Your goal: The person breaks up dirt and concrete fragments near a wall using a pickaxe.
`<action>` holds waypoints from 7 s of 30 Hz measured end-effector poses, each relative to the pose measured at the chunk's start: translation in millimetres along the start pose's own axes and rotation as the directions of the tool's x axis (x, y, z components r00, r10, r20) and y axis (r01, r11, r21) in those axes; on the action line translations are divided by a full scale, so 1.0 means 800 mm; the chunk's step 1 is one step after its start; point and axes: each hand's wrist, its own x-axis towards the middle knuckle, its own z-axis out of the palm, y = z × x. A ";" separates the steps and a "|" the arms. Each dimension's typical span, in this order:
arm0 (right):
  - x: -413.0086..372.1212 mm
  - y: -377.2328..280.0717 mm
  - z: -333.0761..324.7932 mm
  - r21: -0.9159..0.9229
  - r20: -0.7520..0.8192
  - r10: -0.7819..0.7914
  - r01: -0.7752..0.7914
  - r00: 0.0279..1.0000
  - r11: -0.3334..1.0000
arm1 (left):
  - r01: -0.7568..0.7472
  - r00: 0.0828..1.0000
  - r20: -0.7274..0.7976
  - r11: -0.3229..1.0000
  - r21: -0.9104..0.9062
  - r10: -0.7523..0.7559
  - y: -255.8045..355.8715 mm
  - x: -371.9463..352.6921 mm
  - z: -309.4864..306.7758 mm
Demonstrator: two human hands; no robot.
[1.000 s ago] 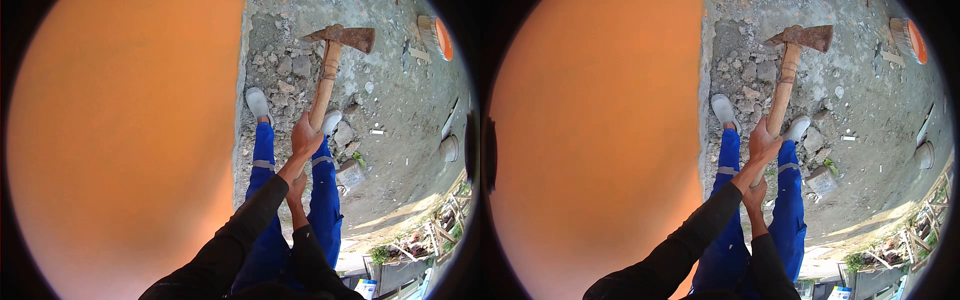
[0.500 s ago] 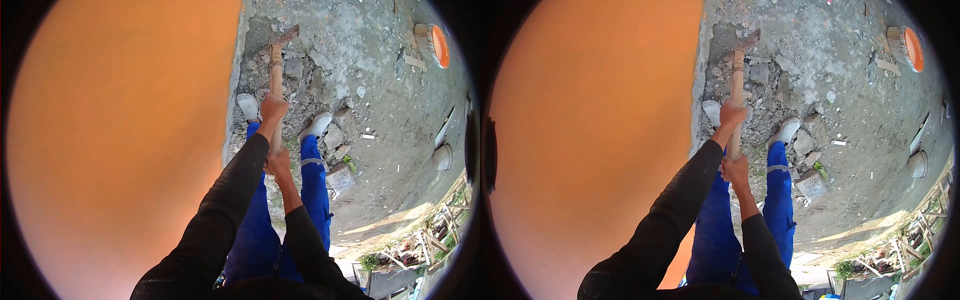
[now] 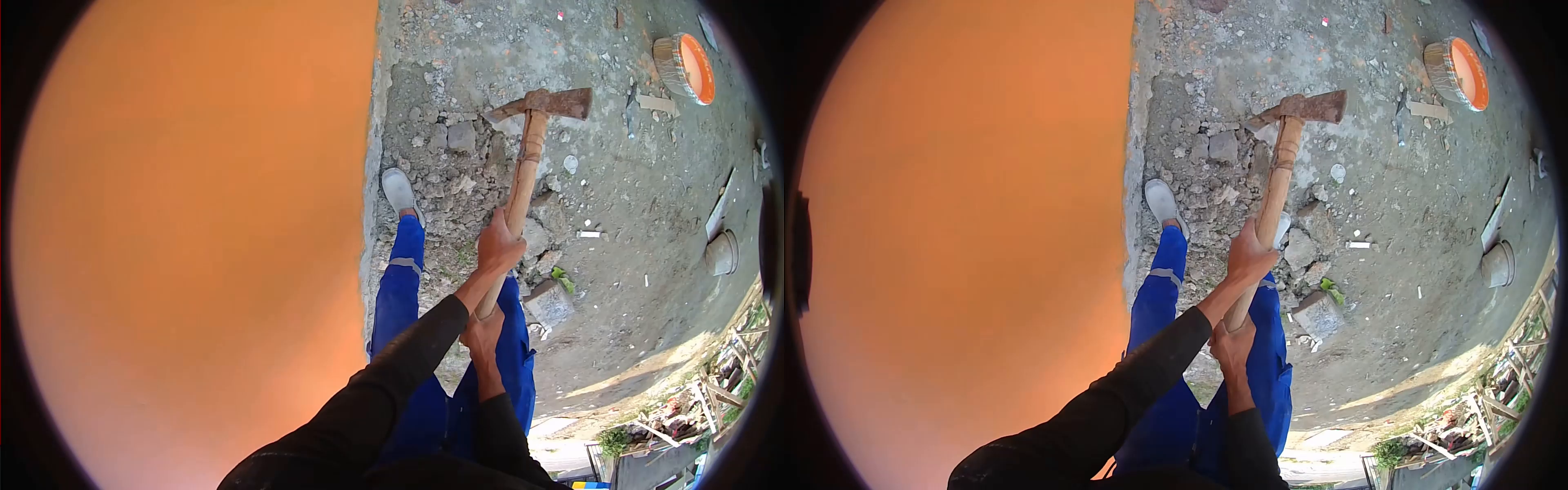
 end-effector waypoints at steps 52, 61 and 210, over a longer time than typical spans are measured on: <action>0.233 -0.261 0.066 0.044 -0.007 -0.575 0.574 0.818 0.817 | -0.669 0.738 -0.180 0.672 -0.318 0.650 0.383 0.151 -0.155; 0.337 -0.311 0.170 -0.080 0.123 -0.742 0.752 0.659 0.655 | -0.539 0.785 -0.402 0.840 -0.069 0.471 0.297 0.259 -0.173; 0.147 -0.180 -0.045 -0.183 0.034 0.191 -0.182 0.981 0.966 | 0.440 0.896 0.187 0.859 -0.262 -0.402 0.117 0.254 0.051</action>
